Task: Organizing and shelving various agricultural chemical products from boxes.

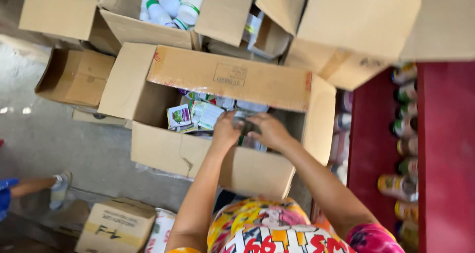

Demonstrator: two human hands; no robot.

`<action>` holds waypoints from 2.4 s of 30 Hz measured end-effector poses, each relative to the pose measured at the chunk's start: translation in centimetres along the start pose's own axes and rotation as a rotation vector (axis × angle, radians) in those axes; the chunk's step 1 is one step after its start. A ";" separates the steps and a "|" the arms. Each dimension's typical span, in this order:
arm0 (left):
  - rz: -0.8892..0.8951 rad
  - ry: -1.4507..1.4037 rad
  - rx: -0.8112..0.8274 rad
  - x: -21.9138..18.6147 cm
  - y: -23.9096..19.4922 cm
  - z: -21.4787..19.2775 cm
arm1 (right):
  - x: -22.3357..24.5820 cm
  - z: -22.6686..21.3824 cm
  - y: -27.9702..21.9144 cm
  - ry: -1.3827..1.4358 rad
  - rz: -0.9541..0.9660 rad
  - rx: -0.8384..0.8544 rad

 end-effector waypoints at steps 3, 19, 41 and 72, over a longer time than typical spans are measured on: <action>-0.250 0.070 0.001 3.3 2.9 1.2 | -1.9 2.1 4.4 0.045 -0.038 0.142; -0.588 0.294 0.219 6.6 2.2 6.4 | -12.9 11.2 6.0 -0.048 -0.020 0.590; -0.315 -0.401 0.306 8.6 2.5 8.7 | -9.8 2.6 0.5 0.062 0.524 0.304; 0.164 -1.634 1.478 -38.3 -30.9 -5.6 | 22.8 -7.0 -53.4 0.734 -0.181 -1.767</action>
Point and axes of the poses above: each hand's wrist, its own y-axis towards the middle knuckle, its own z-axis out of the palm, x = y × z, the point moved 6 cm from there along y, towards the middle knuckle, and after that the axes turned 14 degrees about y, right-handed, at the moved point
